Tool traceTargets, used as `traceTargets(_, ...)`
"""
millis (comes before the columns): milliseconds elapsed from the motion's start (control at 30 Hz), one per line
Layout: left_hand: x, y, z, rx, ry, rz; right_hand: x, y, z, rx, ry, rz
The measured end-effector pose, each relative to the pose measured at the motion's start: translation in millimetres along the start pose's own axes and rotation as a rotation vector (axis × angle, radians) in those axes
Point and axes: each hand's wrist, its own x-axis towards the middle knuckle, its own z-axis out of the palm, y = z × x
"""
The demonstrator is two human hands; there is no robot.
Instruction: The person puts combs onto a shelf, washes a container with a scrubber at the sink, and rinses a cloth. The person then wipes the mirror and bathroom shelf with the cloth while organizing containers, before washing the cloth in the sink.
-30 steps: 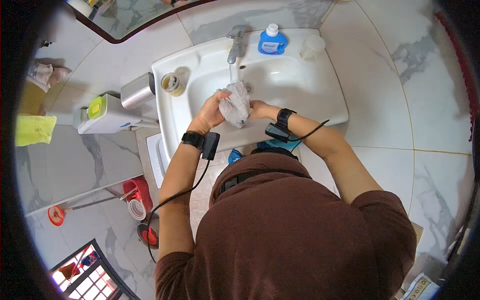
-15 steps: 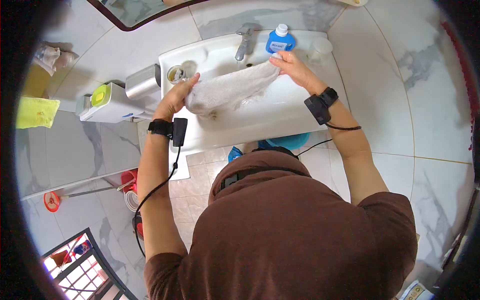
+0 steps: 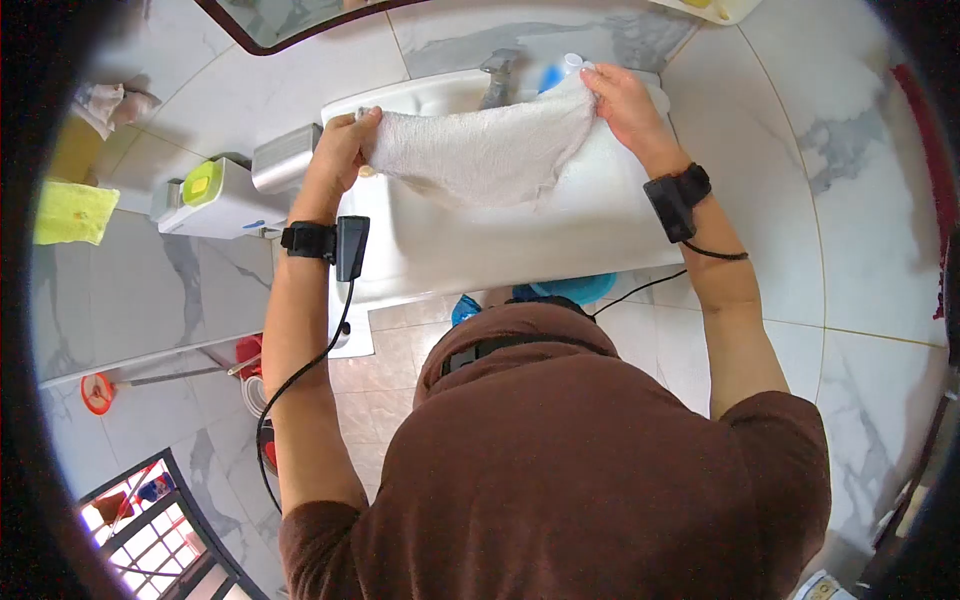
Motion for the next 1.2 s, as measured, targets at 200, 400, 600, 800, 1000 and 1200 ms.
traceTargets(200,0,24,8,0.107,0.015,0.056,-5,-19,1,-0.024,0.023,-0.072)
traceTargets(400,72,-92,-23,1.069,-0.076,-0.058,17,113,-47,-1.040,-0.049,0.183)
traceTargets(600,61,-162,1,0.805,0.080,-0.071,17,171,6,-0.354,-0.103,0.635)
traceTargets(800,75,-215,35,0.621,0.015,-0.179,81,247,41,0.192,-0.095,0.784)
traceTargets(1000,84,-246,66,-0.399,0.053,-0.478,111,279,67,0.388,-0.118,0.761)
traceTargets(1200,131,-306,82,-1.398,-0.318,-0.575,97,281,65,0.886,-0.349,0.949)
